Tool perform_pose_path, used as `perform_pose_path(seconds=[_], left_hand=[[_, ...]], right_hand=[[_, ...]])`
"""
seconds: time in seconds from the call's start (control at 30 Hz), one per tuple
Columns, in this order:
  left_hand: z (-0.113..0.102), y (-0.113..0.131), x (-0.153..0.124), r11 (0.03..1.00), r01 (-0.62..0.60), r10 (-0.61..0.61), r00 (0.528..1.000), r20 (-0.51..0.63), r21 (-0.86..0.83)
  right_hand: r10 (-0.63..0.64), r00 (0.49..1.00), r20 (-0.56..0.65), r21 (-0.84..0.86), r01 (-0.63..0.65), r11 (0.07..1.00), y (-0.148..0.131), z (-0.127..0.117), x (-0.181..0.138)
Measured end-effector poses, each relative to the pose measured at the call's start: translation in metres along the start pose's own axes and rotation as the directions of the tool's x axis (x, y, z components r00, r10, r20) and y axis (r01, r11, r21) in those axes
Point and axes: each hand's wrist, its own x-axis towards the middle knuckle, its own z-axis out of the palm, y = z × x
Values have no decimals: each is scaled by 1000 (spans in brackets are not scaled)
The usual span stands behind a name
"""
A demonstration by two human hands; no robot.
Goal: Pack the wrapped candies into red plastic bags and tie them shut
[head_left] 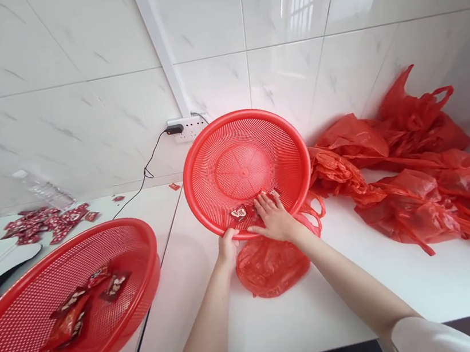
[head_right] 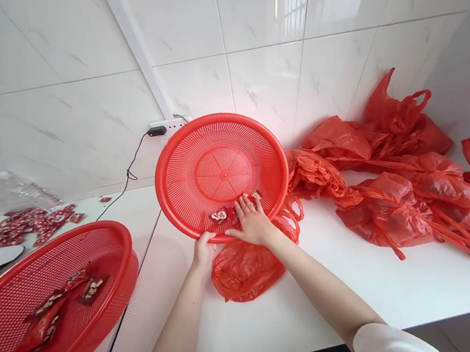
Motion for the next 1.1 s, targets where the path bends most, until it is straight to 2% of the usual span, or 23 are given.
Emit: perform_pose_path(seconds=[0.07, 0.13, 0.2, 0.27, 0.3, 0.37, 0.47, 0.53, 0.6, 0.77, 0.83, 0.93, 1.1], left_hand=[[-2, 1, 4, 1000, -13, 13, 999, -32, 1], [-4, 2, 8, 1000, -5, 6, 999, -43, 7], [-6, 2, 11, 1000, 14, -13, 999, -41, 27], [-7, 2, 14, 998, 25, -22, 999, -49, 53], [-8, 2, 15, 998, 25, -21, 998, -61, 64], [-10, 2, 16, 997, 19, -12, 996, -89, 76], [-10, 2, 18, 997, 24, -16, 994, -105, 78], [-10, 3, 18, 997, 32, -25, 995, -101, 70], [-9, 4, 17, 997, 43, -38, 995, -87, 56], [-7, 7, 18, 998, 42, -38, 995, -90, 47], [-7, 8, 19, 998, 44, -39, 995, -95, 46], [-7, 8, 20, 998, 46, -42, 995, -92, 39], [-8, 7, 20, 997, 29, -23, 996, -90, 67]], right_hand=[[-94, 993, 75, 38, 91, 995, 2, 0, -7], [-165, 981, 101, 95, 155, 983, 5, -5, -13], [-200, 977, 76, 202, 182, 962, 10, -11, -19], [-177, 984, 13, 394, 158, 906, 13, -16, -26], [-129, 991, -27, 516, 124, 847, 13, -17, -31], [50, 996, -73, 754, 22, 656, 12, -17, -41], [315, 949, 1, 950, -99, 295, 9, -12, -54], [379, 921, 87, 985, -136, 106, 9, -6, -59], [397, 902, 168, 985, -165, -42, 9, -1, -60], [458, 818, 349, 921, -208, -329, 6, 4, -58], [438, 815, 378, 902, -218, -373, 4, 1, -59], [377, 845, 378, 902, -245, -356, 1, -4, -60], [422, 855, 303, 930, -169, -326, 2, -2, -61]])
